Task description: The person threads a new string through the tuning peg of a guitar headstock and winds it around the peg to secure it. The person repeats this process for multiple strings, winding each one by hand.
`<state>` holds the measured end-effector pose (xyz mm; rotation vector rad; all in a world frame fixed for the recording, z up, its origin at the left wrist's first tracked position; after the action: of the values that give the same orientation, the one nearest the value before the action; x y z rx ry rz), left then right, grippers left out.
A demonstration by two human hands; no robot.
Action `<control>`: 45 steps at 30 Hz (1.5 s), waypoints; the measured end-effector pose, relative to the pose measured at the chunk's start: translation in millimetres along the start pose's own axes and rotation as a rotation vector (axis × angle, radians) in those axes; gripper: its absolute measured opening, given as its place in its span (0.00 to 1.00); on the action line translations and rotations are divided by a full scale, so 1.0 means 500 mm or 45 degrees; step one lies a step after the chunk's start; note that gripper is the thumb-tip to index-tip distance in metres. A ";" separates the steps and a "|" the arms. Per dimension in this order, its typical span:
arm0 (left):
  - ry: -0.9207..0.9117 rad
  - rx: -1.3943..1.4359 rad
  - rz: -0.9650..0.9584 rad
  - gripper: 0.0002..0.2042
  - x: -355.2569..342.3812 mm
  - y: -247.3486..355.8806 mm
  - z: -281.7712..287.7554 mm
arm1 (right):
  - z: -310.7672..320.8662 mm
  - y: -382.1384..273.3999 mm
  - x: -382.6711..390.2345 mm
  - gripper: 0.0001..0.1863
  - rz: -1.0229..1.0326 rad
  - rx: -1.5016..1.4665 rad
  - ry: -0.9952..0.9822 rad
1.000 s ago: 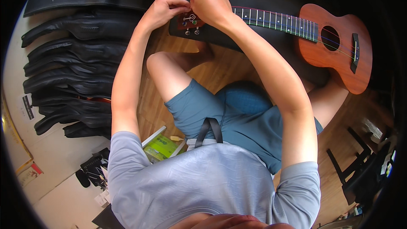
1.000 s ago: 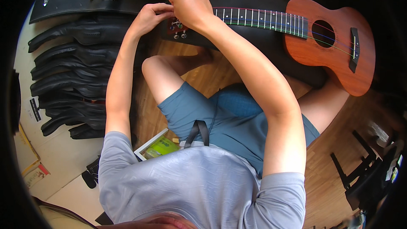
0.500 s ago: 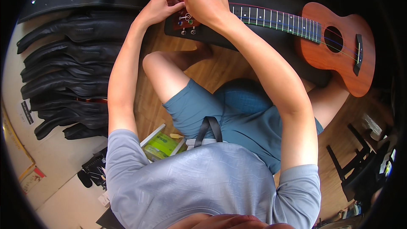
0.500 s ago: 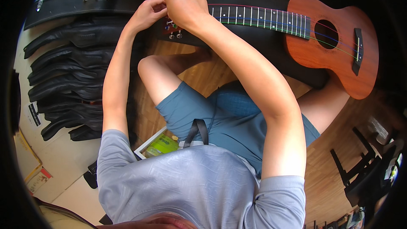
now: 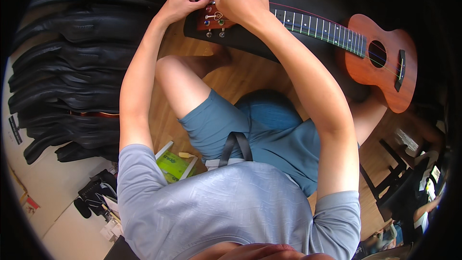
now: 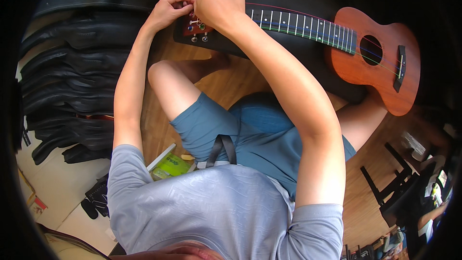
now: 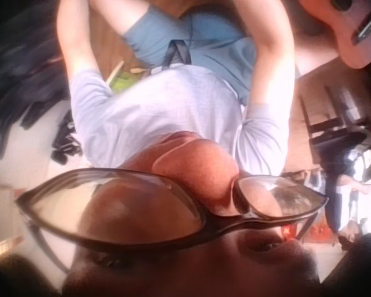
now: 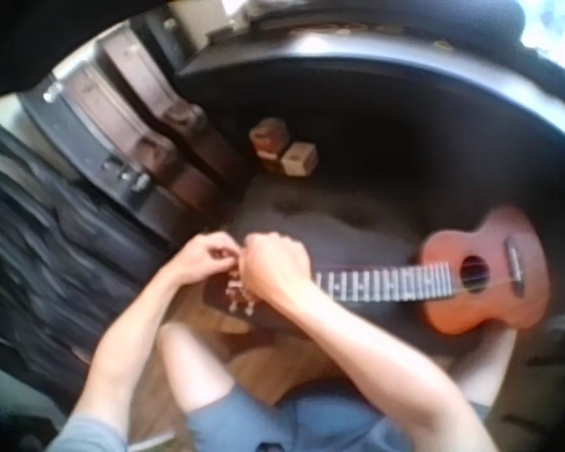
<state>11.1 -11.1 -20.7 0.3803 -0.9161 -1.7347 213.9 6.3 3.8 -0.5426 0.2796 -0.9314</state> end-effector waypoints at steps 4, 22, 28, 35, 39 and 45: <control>0.040 0.031 -0.006 0.07 0.014 -0.012 -0.014 | -0.005 0.001 -0.005 0.20 -0.019 0.071 -0.015; 0.195 0.173 -0.048 0.06 0.061 -0.027 -0.055 | 0.008 -0.008 -0.018 0.34 -0.054 0.042 -0.325; 0.238 0.185 -0.028 0.06 0.064 -0.022 -0.059 | -0.010 0.022 -0.045 0.33 -0.069 -0.108 -0.481; 0.233 0.151 -0.018 0.07 0.062 -0.030 -0.059 | -0.012 0.030 -0.054 0.30 -0.042 -0.205 -0.553; 0.245 0.151 -0.017 0.07 0.065 -0.031 -0.060 | -0.015 0.031 -0.057 0.29 -0.065 -0.235 -0.586; 0.267 0.120 -0.041 0.06 0.070 -0.016 -0.063 | -0.017 0.032 -0.055 0.26 -0.069 -0.228 -0.540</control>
<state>13.5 -54.3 -40.9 0.6296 -0.8448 -1.6489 205.3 33.8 -12.1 -0.8999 -0.0363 -0.8243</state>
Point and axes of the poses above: each hand's wrist, its own x-axis away from the middle knuckle, its own z-axis out of the back of the hand, y = z × x, the point moved 3 cm from there along -x, towards the middle knuckle, and after that the axes turned 9 degrees about -y, right-handed, at the moved point
